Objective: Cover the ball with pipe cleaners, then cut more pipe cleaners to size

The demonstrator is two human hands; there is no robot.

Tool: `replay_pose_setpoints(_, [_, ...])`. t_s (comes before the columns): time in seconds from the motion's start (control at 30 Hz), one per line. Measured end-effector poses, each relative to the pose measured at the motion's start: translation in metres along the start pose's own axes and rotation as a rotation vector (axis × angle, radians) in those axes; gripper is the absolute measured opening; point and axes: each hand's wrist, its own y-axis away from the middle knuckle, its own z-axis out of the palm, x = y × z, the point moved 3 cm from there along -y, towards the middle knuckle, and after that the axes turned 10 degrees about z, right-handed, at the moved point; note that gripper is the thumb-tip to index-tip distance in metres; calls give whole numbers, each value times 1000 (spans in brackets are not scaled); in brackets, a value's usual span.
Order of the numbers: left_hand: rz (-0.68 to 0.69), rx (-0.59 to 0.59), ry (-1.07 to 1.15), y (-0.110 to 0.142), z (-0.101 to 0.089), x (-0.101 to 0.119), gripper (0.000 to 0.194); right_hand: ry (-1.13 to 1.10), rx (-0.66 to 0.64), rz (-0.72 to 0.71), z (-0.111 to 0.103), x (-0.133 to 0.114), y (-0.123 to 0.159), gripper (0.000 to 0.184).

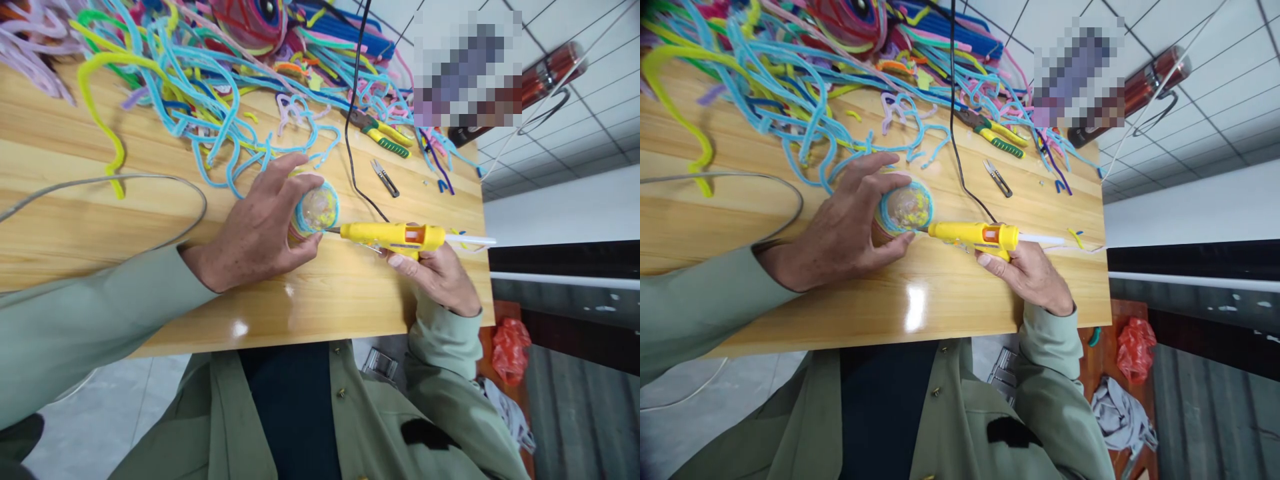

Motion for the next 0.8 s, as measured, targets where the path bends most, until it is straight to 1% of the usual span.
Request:
replay_pose_setpoints(0.17, [11,-11,-16,0,-1,1,64,10,-13,1,-1,-2,-1,29])
replay_pose_setpoints(0.33, [19,-4,-24,1,0,-1,66,-46,29,-25,-1,-4,-3,26])
replay_pose_setpoints(0.43, [39,10,-42,1,1,-1,67,-54,22,-47,0,-4,-3,25])
replay_pose_setpoints(0.6, [71,12,-66,1,1,-1,67,-10,-6,-21,1,-2,-3,28])
replay_pose_setpoints(0.8, [67,-12,-71,1,1,-2,66,55,-1,6,0,0,0,31])
